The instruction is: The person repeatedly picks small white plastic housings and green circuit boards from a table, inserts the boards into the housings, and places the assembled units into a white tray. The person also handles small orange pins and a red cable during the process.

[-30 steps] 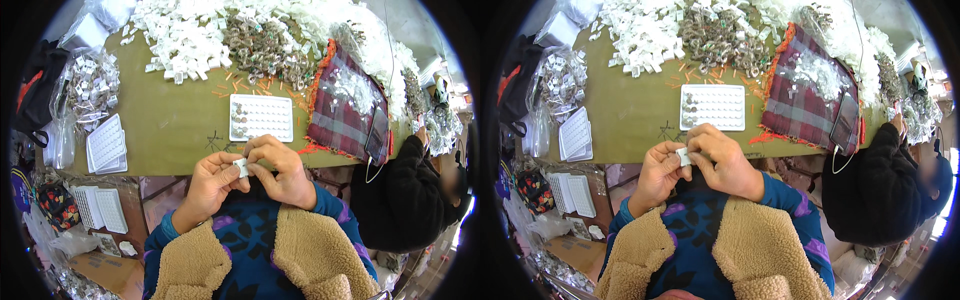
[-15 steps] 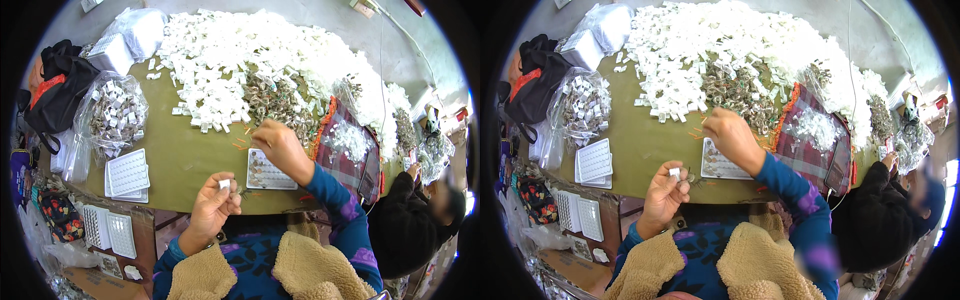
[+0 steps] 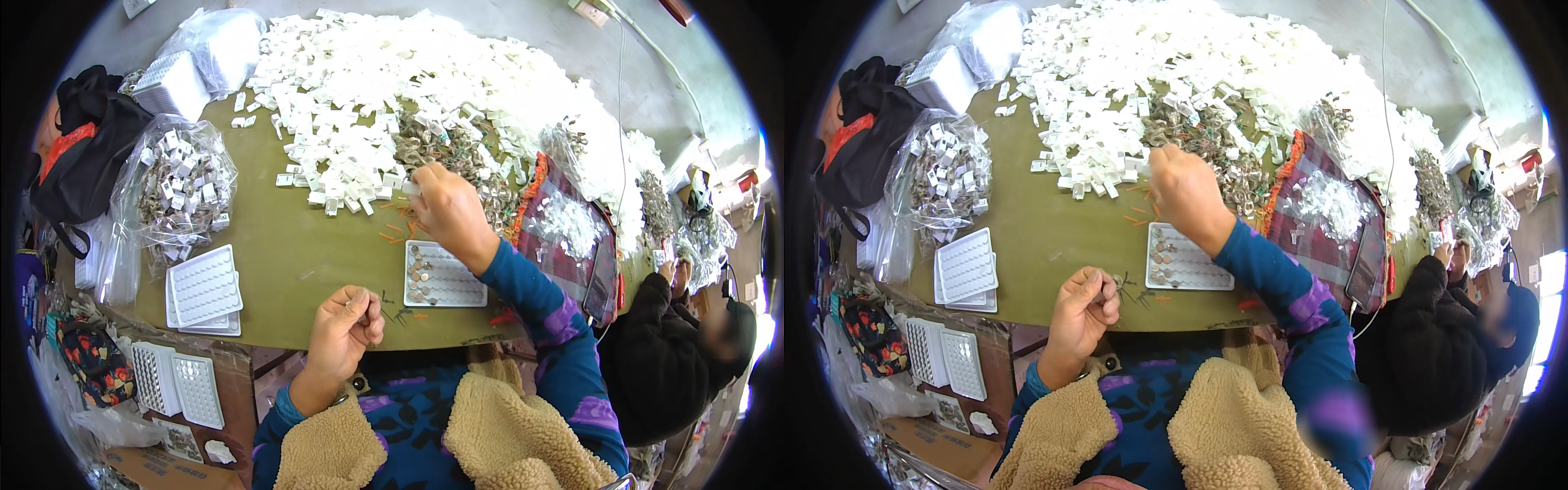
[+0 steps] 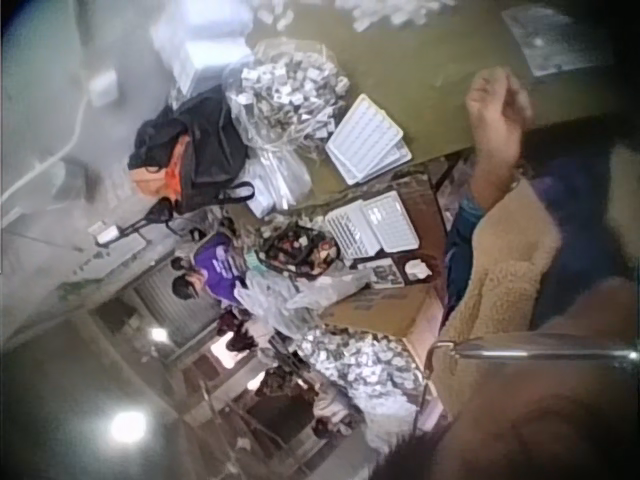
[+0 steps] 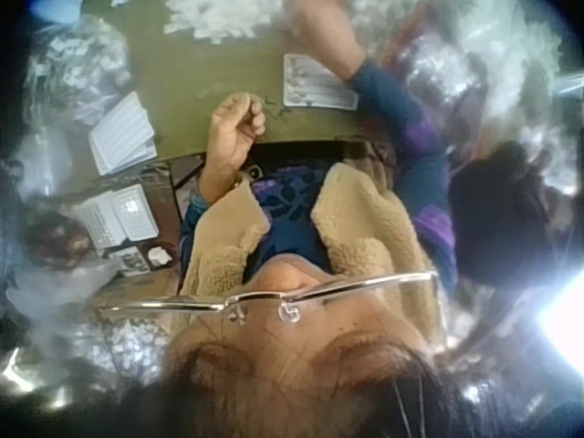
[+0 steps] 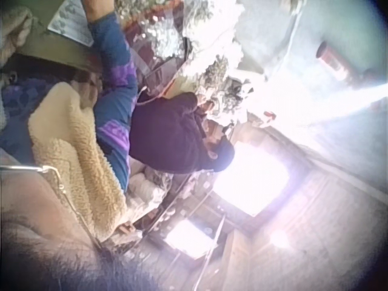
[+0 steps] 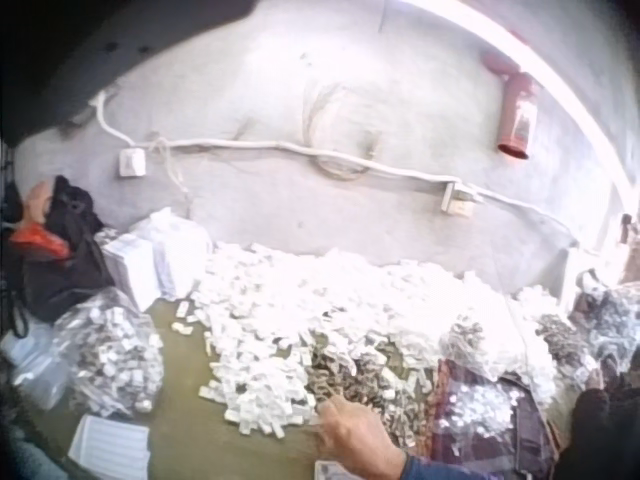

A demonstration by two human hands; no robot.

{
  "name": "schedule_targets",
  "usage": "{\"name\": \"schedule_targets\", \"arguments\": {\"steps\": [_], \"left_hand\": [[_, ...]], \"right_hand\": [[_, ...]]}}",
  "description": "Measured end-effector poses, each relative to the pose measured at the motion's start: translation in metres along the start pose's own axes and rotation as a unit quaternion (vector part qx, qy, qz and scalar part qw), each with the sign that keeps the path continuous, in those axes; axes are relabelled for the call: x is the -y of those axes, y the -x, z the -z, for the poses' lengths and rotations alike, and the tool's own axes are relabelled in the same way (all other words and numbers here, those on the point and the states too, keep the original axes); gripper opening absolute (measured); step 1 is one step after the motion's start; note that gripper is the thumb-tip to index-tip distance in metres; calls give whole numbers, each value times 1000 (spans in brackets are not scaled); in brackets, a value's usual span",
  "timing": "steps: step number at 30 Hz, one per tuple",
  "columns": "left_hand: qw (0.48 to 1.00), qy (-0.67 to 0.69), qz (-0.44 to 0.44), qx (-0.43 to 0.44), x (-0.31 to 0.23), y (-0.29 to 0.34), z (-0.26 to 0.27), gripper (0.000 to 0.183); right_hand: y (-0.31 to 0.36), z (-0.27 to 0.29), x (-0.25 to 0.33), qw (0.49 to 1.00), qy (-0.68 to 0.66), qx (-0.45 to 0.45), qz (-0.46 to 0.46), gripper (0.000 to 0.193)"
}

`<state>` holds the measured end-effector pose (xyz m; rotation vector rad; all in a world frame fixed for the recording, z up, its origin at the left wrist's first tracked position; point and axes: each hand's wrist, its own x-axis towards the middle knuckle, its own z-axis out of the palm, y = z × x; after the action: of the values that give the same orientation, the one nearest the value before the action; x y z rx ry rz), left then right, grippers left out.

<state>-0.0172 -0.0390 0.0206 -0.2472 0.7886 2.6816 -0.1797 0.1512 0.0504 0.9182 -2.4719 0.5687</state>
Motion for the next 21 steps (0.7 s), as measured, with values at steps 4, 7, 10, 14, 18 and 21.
{"name": "schedule_targets", "arguments": {"steps": [4,7,10,14,18,21], "left_hand": [[996,-31,-29,-82,10,-5,-11,17],[995,-19,-44,-84,17,-5,-11,20],[997,-5,-51,-63,20,-5,-7,21],[997,-4,-62,-46,18,-4,0,20],[995,1,-88,-49,10,-4,8,20],[993,-41,-100,-50,9,-10,11,21]], "right_hand": [[44,22,58,986,-156,49,-18,18],[69,33,80,979,-191,71,11,20],[76,37,85,977,-184,63,83,23],[65,34,85,967,-212,55,128,23],[38,34,46,978,-172,5,114,31],[15,24,4,991,19,47,121,8]]}}
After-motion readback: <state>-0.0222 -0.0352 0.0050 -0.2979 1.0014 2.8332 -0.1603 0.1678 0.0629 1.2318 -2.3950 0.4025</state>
